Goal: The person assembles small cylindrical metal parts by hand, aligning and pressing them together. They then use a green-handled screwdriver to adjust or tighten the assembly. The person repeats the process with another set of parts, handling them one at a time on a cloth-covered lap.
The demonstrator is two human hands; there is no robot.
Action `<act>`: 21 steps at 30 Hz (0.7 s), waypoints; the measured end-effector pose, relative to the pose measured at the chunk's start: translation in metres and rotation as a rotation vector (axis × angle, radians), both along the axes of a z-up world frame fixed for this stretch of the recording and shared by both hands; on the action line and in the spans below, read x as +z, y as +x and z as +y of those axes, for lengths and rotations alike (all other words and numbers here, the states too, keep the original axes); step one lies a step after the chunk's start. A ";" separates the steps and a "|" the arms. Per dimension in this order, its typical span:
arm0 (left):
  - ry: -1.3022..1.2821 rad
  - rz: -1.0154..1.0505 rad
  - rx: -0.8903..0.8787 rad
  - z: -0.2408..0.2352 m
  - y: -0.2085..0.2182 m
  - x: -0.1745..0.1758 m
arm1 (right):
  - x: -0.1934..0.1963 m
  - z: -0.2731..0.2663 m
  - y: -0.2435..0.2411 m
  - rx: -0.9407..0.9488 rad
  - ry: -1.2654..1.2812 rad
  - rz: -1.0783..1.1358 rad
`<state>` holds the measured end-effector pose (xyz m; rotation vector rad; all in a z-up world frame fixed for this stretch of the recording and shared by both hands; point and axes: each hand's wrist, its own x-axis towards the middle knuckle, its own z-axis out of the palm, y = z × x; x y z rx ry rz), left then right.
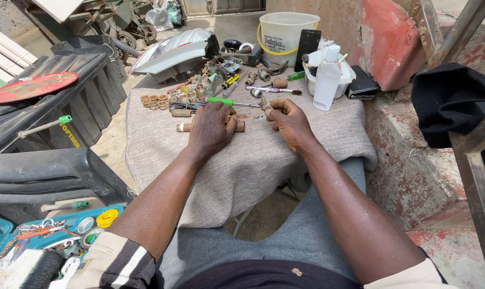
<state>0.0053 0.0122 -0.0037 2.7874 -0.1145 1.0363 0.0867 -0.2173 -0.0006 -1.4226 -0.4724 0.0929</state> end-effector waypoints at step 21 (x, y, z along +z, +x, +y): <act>-0.565 0.065 -0.159 -0.036 0.027 0.001 | 0.027 0.009 0.007 0.114 -0.271 -0.152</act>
